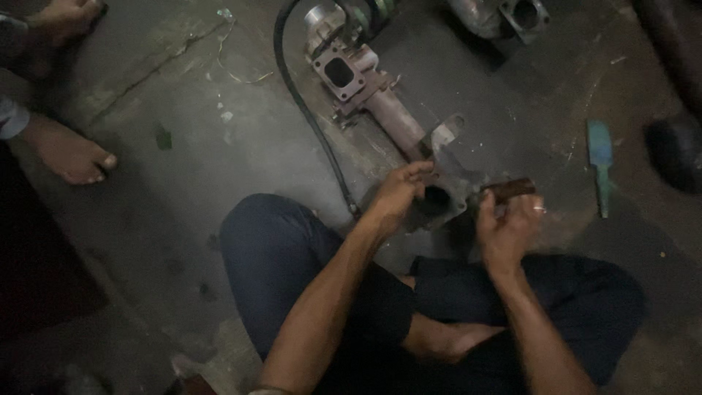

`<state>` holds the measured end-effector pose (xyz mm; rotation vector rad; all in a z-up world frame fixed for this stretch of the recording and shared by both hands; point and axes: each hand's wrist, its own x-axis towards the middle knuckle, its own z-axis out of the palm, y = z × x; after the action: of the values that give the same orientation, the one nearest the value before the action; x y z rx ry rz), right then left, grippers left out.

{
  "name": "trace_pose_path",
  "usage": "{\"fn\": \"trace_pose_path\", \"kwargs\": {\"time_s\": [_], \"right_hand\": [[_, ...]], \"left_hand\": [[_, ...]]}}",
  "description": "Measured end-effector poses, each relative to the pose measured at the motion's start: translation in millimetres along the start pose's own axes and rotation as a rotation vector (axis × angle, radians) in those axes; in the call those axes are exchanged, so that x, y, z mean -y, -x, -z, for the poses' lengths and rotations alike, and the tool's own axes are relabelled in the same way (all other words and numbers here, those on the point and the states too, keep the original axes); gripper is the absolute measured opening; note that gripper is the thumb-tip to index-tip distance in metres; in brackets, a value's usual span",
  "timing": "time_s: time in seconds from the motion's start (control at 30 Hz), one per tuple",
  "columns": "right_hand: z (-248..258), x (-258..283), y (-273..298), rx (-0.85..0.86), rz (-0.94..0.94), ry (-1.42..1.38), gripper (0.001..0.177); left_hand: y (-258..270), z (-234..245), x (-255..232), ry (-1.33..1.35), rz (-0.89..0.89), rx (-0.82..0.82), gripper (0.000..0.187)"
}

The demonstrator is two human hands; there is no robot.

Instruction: The person sits on the floor and scrubs a metal exhaust pipe with a dark abrasive block. They rotate the pipe to clean different sections and then use a blue brush to sweep away debris. The person also scrubs a smaller metal flange and a curved pipe section with the abrasive block.

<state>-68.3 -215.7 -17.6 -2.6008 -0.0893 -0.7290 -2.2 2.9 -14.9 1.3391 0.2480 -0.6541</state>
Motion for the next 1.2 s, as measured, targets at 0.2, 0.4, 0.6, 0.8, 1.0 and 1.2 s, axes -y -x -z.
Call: {"fn": "trace_pose_path", "kwargs": {"time_s": [0.2, 0.4, 0.6, 0.8, 1.0, 1.2], "right_hand": [[-9.4, -20.6, 1.0, -0.050, 0.083, 0.167, 0.022], [-2.5, -26.2, -0.2, -0.030, 0.179, 0.050, 0.014], [-2.8, -30.9, -13.8, -0.086, 0.097, -0.032, 0.018], [3.2, -34.8, -21.9, -0.061, 0.143, 0.043, 0.014], [3.3, -31.3, -24.5, -0.097, 0.131, 0.005, 0.014], [-2.2, -45.1, -23.8, -0.045, -0.042, 0.079, 0.032]], "left_hand": [[9.6, -3.9, -10.3, 0.062, -0.080, 0.028, 0.064], [16.3, -5.0, -21.8, -0.039, -0.023, 0.001, 0.062], [24.8, -6.6, -29.0, -0.015, -0.058, 0.027, 0.064], [23.9, -10.0, -28.4, 0.069, -0.023, 0.011, 0.061], [5.9, -3.6, -12.4, 0.035, -0.164, 0.089, 0.067], [19.8, -4.7, -22.1, -0.003, 0.008, -0.011, 0.065]]}}
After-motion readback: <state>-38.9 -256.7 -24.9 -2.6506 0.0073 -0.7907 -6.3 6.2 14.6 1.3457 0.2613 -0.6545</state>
